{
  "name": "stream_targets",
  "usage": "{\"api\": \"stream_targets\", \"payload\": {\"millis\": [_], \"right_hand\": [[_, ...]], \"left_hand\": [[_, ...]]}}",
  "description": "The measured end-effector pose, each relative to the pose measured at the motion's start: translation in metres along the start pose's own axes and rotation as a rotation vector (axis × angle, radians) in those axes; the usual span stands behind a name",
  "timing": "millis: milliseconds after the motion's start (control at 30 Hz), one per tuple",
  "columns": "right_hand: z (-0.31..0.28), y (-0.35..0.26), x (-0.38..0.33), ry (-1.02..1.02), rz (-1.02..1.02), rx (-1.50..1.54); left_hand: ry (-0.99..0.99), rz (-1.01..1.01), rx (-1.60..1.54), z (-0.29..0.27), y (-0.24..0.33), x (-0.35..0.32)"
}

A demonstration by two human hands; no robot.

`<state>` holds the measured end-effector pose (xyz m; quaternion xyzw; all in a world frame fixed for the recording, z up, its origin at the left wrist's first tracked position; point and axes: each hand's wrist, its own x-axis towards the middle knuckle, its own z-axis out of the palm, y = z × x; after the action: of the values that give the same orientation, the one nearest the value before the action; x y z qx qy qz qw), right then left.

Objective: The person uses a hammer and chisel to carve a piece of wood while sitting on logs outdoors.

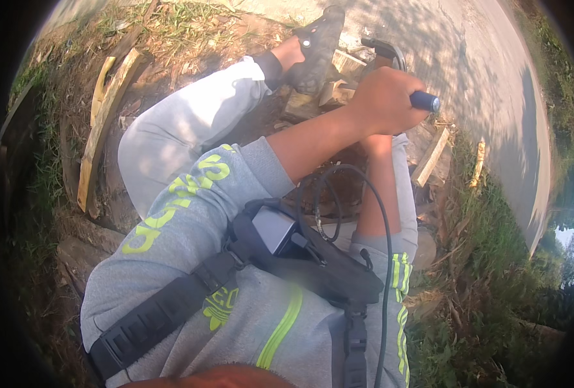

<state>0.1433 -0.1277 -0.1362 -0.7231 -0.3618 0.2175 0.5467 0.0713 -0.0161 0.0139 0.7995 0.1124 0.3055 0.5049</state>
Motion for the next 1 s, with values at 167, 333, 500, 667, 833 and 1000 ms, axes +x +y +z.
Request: {"api": "stream_targets", "payload": {"millis": [167, 333, 500, 667, 833, 1000], "right_hand": [[-0.003, 0.011, 0.003, -0.02, 0.012, 0.054], [0.004, 0.019, 0.01, -0.093, 0.032, 0.158], [-0.02, 0.028, 0.017, -0.131, 0.118, 0.288], [-0.022, 0.008, 0.029, -0.065, -0.052, 0.07], [-0.032, -0.003, 0.041, -0.05, -0.024, 0.041], [-0.034, -0.009, 0.043, -0.032, -0.003, 0.028]], "left_hand": [[-0.172, -0.027, 0.169, 0.011, -0.008, -0.008], [-0.122, -0.025, 0.165, 0.017, -0.017, -0.006], [0.035, 0.029, -0.035, 0.013, -0.014, 0.006], [0.118, 0.054, -0.048, 0.012, -0.018, 0.009], [0.126, -0.002, -0.053, 0.012, -0.013, 0.01], [0.186, 0.001, -0.057, 0.016, -0.015, 0.014]]}}
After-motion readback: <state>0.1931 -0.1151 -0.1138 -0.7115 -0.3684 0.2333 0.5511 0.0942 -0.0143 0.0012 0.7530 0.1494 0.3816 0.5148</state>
